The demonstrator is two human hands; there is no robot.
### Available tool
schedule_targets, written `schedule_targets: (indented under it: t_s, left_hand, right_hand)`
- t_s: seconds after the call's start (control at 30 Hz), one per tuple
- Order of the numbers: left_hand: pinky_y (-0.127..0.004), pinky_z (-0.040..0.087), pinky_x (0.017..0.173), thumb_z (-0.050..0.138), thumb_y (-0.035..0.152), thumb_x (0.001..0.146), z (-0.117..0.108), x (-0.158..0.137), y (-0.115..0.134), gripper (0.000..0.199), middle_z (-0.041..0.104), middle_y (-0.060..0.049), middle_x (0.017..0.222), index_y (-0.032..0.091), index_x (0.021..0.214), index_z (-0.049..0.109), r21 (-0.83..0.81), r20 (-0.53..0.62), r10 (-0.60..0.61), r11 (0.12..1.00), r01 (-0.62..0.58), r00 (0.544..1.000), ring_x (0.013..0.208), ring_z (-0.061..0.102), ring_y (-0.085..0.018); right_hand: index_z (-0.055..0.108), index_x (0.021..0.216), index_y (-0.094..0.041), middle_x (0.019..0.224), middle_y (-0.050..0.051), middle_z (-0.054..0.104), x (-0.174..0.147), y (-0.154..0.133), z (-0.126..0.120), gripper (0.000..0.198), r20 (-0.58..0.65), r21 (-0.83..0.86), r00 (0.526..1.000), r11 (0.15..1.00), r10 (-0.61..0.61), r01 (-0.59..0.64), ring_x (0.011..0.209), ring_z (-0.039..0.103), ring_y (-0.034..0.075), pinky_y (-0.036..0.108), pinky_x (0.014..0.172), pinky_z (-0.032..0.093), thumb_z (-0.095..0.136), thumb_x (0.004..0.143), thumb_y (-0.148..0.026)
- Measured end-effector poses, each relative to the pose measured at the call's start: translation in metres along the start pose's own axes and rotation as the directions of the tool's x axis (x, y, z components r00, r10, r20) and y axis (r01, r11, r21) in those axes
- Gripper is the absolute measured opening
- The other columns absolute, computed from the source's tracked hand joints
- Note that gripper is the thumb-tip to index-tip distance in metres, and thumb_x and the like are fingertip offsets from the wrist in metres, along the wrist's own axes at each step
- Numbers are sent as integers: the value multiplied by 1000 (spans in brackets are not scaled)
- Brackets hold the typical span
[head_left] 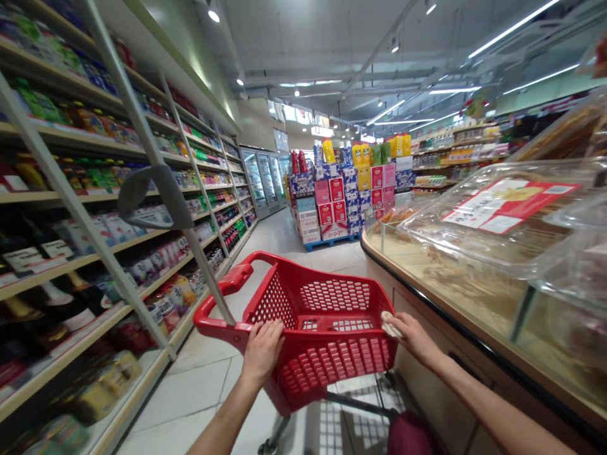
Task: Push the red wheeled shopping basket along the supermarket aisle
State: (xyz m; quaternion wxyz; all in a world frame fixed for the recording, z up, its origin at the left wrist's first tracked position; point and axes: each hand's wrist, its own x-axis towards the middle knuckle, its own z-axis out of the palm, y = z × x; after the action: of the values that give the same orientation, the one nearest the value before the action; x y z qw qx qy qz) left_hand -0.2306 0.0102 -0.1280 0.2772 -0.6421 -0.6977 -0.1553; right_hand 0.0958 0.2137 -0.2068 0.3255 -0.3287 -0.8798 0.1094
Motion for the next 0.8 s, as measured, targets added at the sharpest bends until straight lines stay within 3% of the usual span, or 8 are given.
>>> schedule_targets:
  t_s: [0.13, 0.27, 0.37, 0.5, 0.6, 0.7, 0.77, 0.8]
  left_hand:
    - [-38, 32, 86, 35, 26, 84, 2, 3, 5, 28, 65, -3, 101, 24, 94, 61, 14, -2, -6, 1000, 6, 1000, 92, 57, -19]
    - [-36, 32, 83, 36, 29, 84, 5, 6, 4, 27, 66, -2, 100, 25, 93, 61, 2, -12, 65, 998, -65, 998, 90, 58, -18]
    - [-36, 31, 84, 37, 30, 83, 7, 6, 3, 27, 66, -2, 99, 25, 91, 62, 4, -61, 68, 998, -68, 996, 89, 58, -18]
    - [-36, 30, 84, 37, 29, 83, 9, 7, 5, 27, 66, -4, 98, 23, 90, 62, 17, -80, 76, 997, -75, 994, 88, 58, -18]
    - [-35, 30, 82, 36, 29, 83, 6, 9, 3, 27, 67, -3, 97, 23, 89, 62, 43, -66, 82, 996, -79, 994, 87, 58, -17]
    - [-34, 31, 81, 35, 29, 84, 2, 9, -1, 27, 67, -2, 95, 24, 87, 61, 60, -36, 80, 995, -77, 996, 85, 59, -16]
    - [-34, 30, 82, 35, 29, 84, 0, 8, -4, 27, 67, -2, 96, 24, 87, 61, 66, -20, 65, 996, -63, 998, 86, 59, -16]
    - [-34, 30, 83, 35, 29, 84, 0, 7, -4, 27, 67, -2, 97, 23, 87, 61, 66, -12, 55, 996, -54, 998, 87, 58, -16]
  right_hand:
    - [61, 103, -18, 94, 8, 56, -16, -9, -8, 33, -204, 81, 972, 992, 115, -100, 89, 53, 20, 30, 79, 43, 45, 74, -21]
    - [62, 97, -18, 94, 7, 57, -22, -12, -15, 34, -333, 108, 883, 944, 329, -311, 90, 52, 19, 33, 82, 42, 39, 73, -15]
    - [63, 94, -17, 102, 8, 58, -21, -17, -2, 36, -369, 89, 831, 906, 416, -414, 98, 50, 20, 38, 89, 38, 37, 70, -11]
    - [62, 96, -16, 103, 8, 61, -5, -61, 35, 40, -352, 116, 904, 969, 244, -217, 106, 48, 21, 41, 94, 34, 39, 65, -5]
    - [59, 103, -15, 104, 7, 61, 18, -104, 47, 44, -291, 260, 946, 964, 140, -63, 101, 52, 18, 34, 90, 39, 39, 66, -5]
    - [51, 113, -16, 105, 7, 60, 31, -113, 32, 44, -312, 432, 892, 885, 326, -173, 93, 56, 15, 28, 81, 44, 35, 73, -8]
    - [54, 107, -16, 104, 8, 60, 27, -98, 18, 38, -328, 413, 836, 862, 441, -293, 91, 57, 16, 29, 77, 45, 35, 74, -10]
    - [57, 100, -16, 104, 9, 60, 22, -88, 14, 35, -328, 349, 834, 877, 443, -329, 93, 56, 18, 32, 79, 43, 36, 73, -10]
